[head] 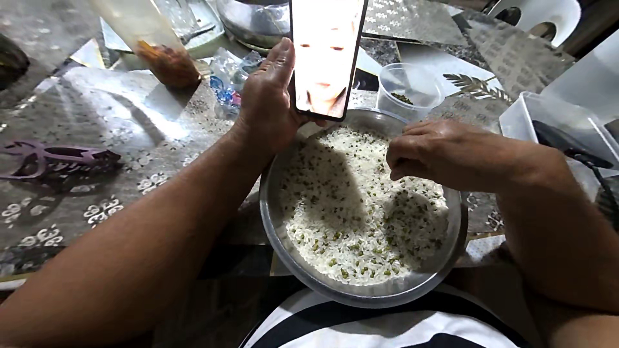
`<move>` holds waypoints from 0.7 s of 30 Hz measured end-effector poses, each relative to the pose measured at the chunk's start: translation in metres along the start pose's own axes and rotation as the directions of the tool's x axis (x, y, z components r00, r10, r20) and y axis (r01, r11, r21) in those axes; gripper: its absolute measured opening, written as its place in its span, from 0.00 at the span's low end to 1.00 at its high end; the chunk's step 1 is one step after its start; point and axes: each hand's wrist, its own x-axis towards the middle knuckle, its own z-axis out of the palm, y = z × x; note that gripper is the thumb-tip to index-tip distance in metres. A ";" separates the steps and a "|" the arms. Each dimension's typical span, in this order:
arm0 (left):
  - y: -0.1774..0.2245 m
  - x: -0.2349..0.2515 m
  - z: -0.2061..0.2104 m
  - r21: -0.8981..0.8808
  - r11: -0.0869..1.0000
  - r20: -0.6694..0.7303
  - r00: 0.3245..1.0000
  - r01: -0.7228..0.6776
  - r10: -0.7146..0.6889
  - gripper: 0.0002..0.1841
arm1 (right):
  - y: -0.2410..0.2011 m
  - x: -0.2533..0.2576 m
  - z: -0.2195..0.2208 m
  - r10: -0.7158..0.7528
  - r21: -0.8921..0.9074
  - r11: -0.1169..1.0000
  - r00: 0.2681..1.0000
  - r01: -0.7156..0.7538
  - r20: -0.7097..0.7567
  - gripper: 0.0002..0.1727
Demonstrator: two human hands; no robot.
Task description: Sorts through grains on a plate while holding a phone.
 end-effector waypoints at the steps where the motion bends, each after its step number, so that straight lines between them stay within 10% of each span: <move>1: -0.001 0.001 -0.001 0.002 1.000 0.007 1.000 -0.006 0.006 0.22 | 0.000 0.000 0.000 0.008 -0.003 1.000 1.000 -0.008 0.010 0.11; 9: -0.001 0.000 -0.001 -0.008 1.000 -0.011 1.000 0.000 0.000 0.22 | 0.005 -0.004 -0.013 0.102 0.078 0.992 0.995 -0.102 0.012 0.05; 21: 0.000 -0.001 0.000 -0.017 1.000 -0.001 1.000 -0.006 0.005 0.22 | 0.061 -0.002 0.003 0.348 -0.104 0.885 0.794 -0.453 -0.498 0.11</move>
